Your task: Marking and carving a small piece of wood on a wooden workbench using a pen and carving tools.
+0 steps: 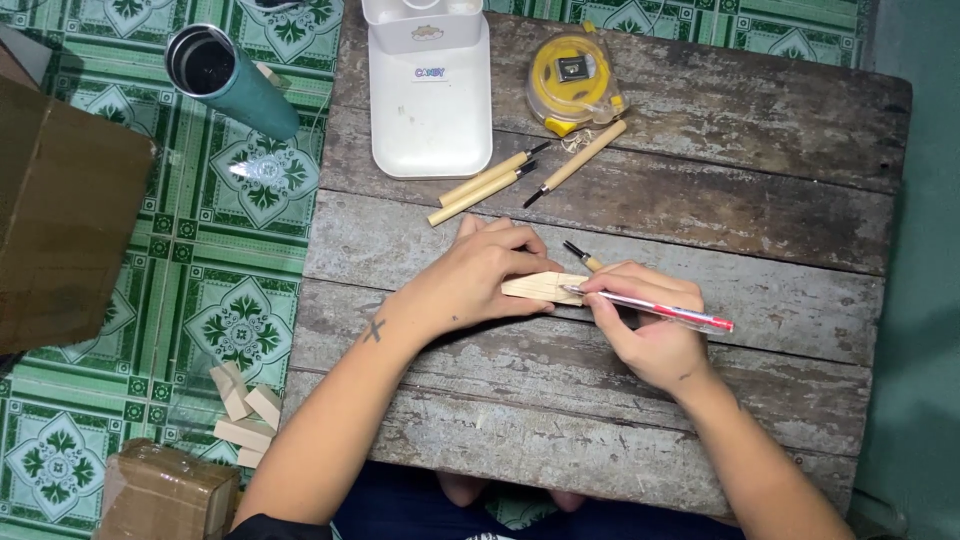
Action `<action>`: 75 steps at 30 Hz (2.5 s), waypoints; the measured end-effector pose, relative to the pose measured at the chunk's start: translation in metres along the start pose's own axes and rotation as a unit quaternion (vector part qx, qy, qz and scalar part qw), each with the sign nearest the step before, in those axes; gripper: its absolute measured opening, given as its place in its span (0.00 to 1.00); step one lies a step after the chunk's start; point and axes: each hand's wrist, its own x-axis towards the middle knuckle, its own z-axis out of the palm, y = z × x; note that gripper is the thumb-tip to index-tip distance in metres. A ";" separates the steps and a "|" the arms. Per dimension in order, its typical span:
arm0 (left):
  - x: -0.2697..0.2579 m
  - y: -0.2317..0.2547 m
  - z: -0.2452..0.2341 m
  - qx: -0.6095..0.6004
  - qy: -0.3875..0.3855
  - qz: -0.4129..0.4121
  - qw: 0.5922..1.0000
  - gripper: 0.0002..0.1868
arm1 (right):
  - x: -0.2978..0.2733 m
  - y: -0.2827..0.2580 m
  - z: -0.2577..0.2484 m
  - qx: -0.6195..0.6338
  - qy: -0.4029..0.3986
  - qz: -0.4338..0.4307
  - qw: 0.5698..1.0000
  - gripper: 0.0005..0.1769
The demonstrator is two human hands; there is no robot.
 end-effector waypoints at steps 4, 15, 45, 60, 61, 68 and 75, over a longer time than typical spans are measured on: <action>0.000 -0.002 0.002 0.000 0.001 0.003 1.000 0.20 | 0.000 0.001 0.001 0.003 0.001 -0.009 1.000 0.02; 0.000 -0.001 0.000 -0.006 0.003 0.000 1.000 0.20 | 0.000 -0.002 0.002 -0.008 -0.017 -0.050 0.999 0.02; 0.000 -0.002 0.004 0.003 0.012 -0.003 1.000 0.20 | -0.002 0.002 0.001 0.001 -0.036 -0.044 0.998 0.02; -0.002 0.010 -0.005 -0.095 0.122 0.006 0.988 0.18 | 0.006 0.004 -0.009 -0.101 0.086 -0.075 0.988 0.07; -0.002 0.008 -0.003 -0.093 0.122 0.008 0.988 0.18 | 0.006 0.007 -0.010 -0.101 0.088 -0.077 0.988 0.07; 0.000 0.002 0.004 -0.233 0.175 -0.094 0.952 0.25 | 0.006 0.005 -0.021 -0.213 0.058 -0.130 0.967 0.05; -0.001 0.008 0.011 -0.376 0.201 -0.098 0.900 0.26 | 0.002 0.014 -0.018 -0.302 0.013 -0.101 0.948 0.12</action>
